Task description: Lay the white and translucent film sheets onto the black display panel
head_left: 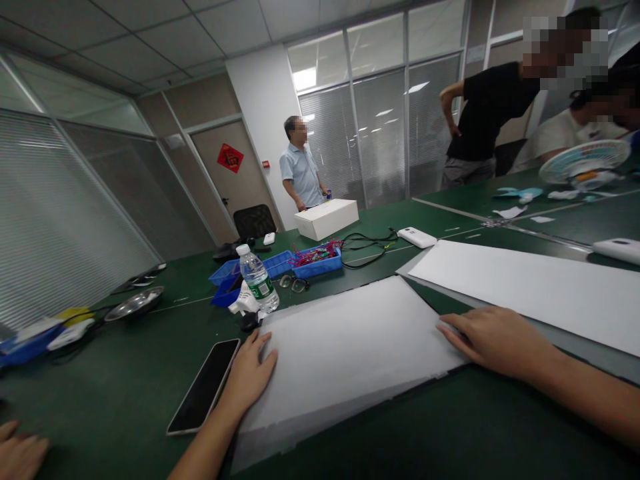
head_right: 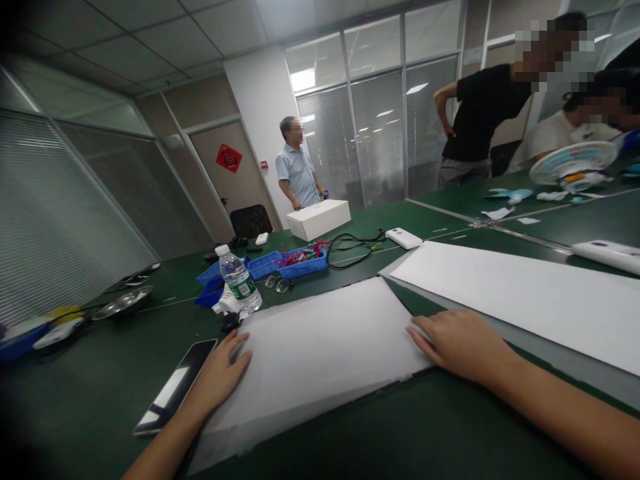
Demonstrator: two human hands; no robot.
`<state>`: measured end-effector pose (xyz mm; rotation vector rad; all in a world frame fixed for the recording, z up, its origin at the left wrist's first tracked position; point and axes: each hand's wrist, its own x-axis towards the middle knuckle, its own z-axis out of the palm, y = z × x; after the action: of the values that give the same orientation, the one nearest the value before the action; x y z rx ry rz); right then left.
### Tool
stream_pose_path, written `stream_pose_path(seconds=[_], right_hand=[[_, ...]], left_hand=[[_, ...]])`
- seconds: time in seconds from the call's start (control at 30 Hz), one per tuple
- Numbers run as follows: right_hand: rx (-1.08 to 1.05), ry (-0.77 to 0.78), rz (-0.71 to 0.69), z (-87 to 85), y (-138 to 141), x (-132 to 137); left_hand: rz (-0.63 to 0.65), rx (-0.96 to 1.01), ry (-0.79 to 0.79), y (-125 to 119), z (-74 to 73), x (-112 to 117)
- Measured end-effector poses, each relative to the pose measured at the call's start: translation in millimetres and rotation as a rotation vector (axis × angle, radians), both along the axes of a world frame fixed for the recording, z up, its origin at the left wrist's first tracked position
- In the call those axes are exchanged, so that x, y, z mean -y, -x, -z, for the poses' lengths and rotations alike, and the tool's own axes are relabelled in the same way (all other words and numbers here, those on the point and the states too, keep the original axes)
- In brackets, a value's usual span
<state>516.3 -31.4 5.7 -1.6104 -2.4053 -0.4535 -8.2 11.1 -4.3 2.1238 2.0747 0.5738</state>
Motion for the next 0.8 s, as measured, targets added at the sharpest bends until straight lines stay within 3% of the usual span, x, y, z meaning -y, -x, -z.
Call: stream_pose_path(seconds=[0.13, 0.33, 0.6, 0.8], right_hand=[[-0.009, -0.014, -0.016, 1.4, -0.1, -0.2], [-0.049, -0.002, 0.106, -1.9, 0.1, -0.2], [-0.020, 0.049, 0.033, -4.3, 0.3, 0.6], [-0.132, 0.073, 0.019, -3.7, -9.3, -5.1]], left_hand=[[-0.015, -0.034, 0.027, 0.4, 0.2, -0.6], [-0.012, -0.039, 0.036, 1.9, 3.2, -2.5], [-0.004, -0.038, 0.016, 4.1, 6.8, -3.6], [0.002, -0.047, 0.021, 4.6, 4.4, -3.1]])
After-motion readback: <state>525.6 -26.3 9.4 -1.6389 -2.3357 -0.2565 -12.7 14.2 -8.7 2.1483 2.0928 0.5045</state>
